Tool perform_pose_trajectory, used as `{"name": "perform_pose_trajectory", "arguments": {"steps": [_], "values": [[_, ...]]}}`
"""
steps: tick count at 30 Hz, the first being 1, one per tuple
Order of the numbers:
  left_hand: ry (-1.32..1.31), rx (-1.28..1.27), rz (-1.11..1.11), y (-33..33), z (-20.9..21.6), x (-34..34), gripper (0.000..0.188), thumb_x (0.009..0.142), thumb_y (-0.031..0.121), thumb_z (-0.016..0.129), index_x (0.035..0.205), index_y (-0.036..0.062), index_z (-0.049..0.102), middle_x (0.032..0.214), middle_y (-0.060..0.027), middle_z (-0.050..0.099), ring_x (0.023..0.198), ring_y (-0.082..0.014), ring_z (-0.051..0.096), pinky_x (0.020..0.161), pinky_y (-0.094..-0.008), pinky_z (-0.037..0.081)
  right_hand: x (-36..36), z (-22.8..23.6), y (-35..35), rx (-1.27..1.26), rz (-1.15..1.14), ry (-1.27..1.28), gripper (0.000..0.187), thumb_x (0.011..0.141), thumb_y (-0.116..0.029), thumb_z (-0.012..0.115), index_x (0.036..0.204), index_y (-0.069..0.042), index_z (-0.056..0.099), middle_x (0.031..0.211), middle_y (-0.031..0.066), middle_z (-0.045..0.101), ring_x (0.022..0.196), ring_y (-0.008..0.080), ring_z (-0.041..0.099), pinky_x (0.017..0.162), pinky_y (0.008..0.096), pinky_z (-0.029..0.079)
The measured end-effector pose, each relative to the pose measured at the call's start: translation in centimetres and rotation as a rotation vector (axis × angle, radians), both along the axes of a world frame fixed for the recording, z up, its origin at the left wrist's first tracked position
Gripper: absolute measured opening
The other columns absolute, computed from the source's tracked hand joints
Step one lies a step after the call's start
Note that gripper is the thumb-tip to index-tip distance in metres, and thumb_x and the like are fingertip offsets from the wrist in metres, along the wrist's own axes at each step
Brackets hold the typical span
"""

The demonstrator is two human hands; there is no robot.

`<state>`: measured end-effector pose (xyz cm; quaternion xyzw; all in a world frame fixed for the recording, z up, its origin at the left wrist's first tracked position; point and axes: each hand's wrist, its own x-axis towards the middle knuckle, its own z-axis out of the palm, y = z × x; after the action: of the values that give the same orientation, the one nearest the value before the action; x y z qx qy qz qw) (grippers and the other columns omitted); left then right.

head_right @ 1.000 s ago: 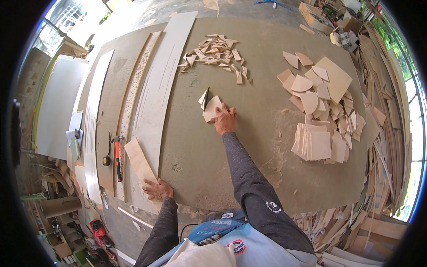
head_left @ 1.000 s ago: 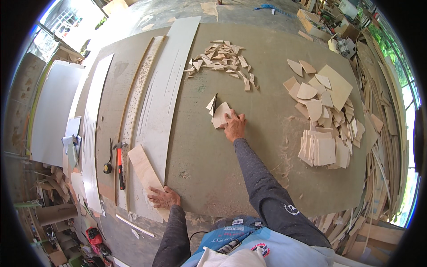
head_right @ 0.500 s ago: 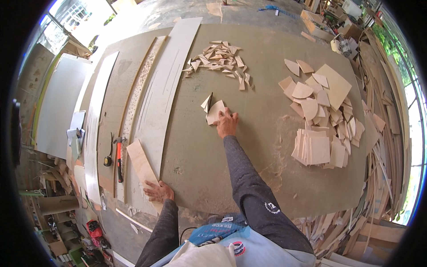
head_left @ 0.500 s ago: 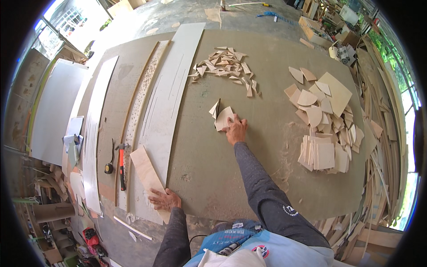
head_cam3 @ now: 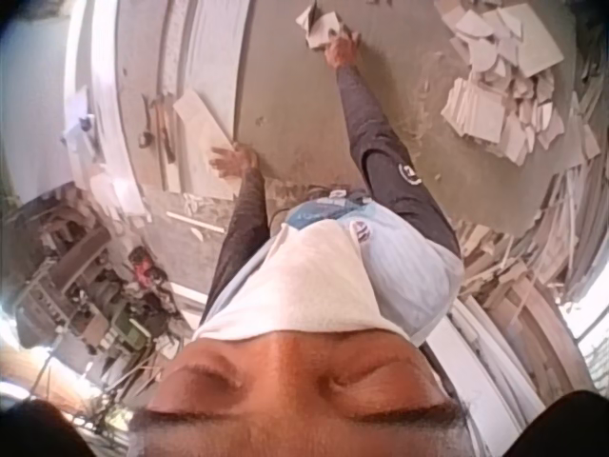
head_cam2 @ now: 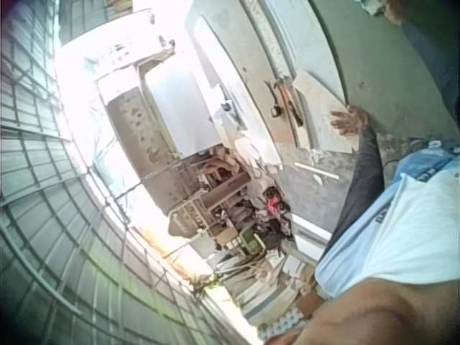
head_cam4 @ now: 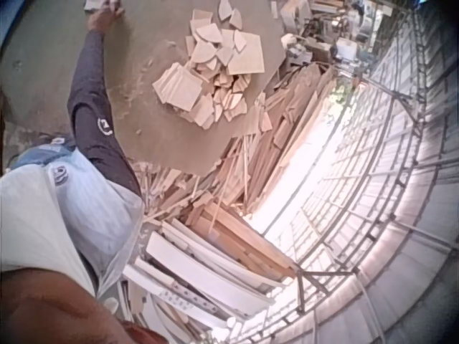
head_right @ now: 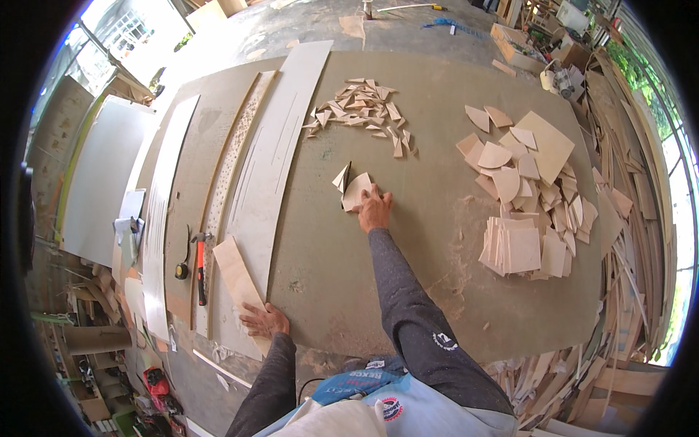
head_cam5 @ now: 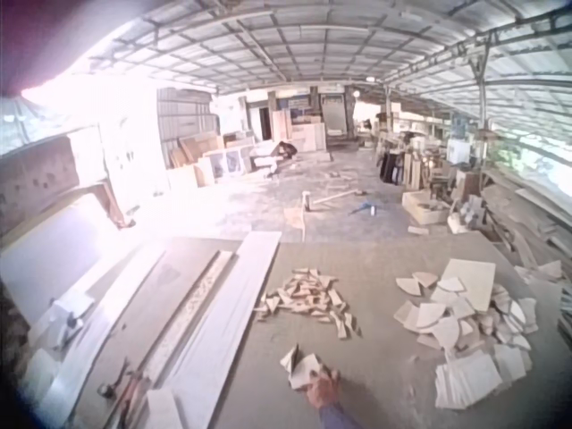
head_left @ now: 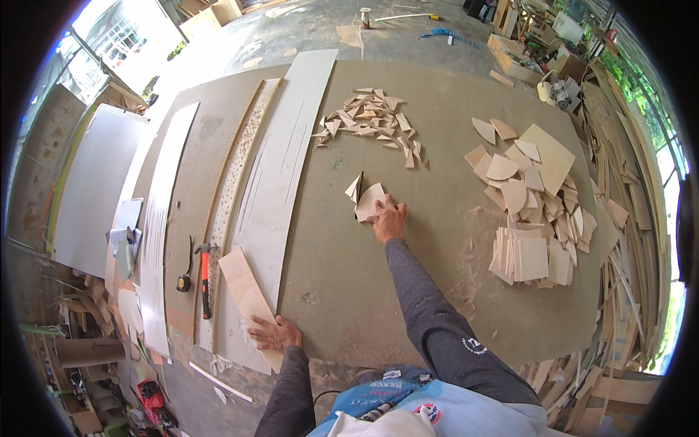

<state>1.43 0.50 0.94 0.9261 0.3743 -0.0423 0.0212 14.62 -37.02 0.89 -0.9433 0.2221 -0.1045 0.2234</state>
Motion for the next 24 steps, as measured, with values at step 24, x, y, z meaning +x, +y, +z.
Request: {"name": "perform_pose_trajectory", "arguments": {"steps": [24], "values": [[0.002,0.024,-0.015,0.0,-0.4,-0.1,0.088,0.097,0.042,0.055,0.164,0.0188,0.003,0.165,-0.0269,0.009,0.153,-0.0427,0.013,0.119,-0.0669,0.014,0.3,0.2,-0.7,0.02,-0.003,0.001,0.046,0.077,-0.022,0.082,0.12,-0.006,0.075,0.13,0.0051,0.06,0.103,0.0271,0.047,0.092,0.0355,0.039]]}}
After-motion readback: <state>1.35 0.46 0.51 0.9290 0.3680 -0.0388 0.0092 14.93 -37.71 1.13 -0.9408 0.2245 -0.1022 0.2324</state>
